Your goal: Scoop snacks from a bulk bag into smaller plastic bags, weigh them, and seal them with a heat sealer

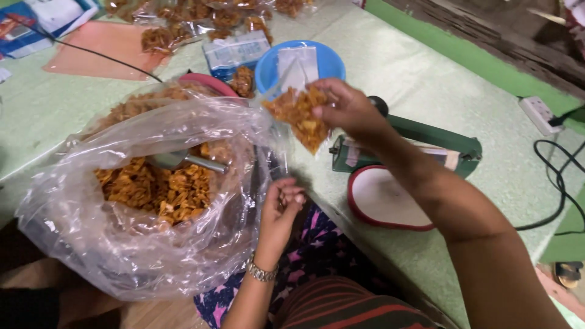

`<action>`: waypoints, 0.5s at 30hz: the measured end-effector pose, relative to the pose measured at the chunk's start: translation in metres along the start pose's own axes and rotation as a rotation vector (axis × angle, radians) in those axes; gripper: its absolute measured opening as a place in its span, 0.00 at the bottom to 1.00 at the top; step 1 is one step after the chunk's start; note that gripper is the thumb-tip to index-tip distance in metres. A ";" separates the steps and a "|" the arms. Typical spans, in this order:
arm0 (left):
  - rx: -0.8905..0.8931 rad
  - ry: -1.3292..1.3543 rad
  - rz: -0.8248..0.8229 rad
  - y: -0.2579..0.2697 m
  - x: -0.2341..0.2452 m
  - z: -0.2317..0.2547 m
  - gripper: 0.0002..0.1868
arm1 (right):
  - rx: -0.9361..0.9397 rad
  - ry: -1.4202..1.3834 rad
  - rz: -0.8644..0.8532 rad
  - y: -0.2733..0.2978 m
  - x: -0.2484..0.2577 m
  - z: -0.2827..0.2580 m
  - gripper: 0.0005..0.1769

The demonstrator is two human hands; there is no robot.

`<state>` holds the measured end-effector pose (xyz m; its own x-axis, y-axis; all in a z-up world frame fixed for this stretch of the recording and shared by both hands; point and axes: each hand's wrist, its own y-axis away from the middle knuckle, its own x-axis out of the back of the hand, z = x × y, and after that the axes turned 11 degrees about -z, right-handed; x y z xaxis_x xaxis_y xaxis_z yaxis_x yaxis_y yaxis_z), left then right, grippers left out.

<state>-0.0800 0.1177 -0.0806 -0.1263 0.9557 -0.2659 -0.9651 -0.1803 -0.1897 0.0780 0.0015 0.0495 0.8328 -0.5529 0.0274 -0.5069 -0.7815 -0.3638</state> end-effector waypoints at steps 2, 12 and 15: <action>0.017 -0.051 0.031 0.006 0.005 0.003 0.16 | 0.025 0.011 -0.024 -0.017 0.005 -0.002 0.24; 0.082 -0.262 0.058 0.024 0.008 0.026 0.06 | -0.744 0.615 -0.367 -0.105 0.037 -0.022 0.15; 0.087 -0.276 0.020 0.025 0.007 0.027 0.07 | -0.835 0.622 -0.517 -0.129 0.045 -0.021 0.09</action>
<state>-0.1114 0.1261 -0.0618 -0.1917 0.9815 0.0008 -0.9763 -0.1906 -0.1022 0.1765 0.0713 0.1174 0.8476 0.0225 0.5302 -0.3203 -0.7749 0.5449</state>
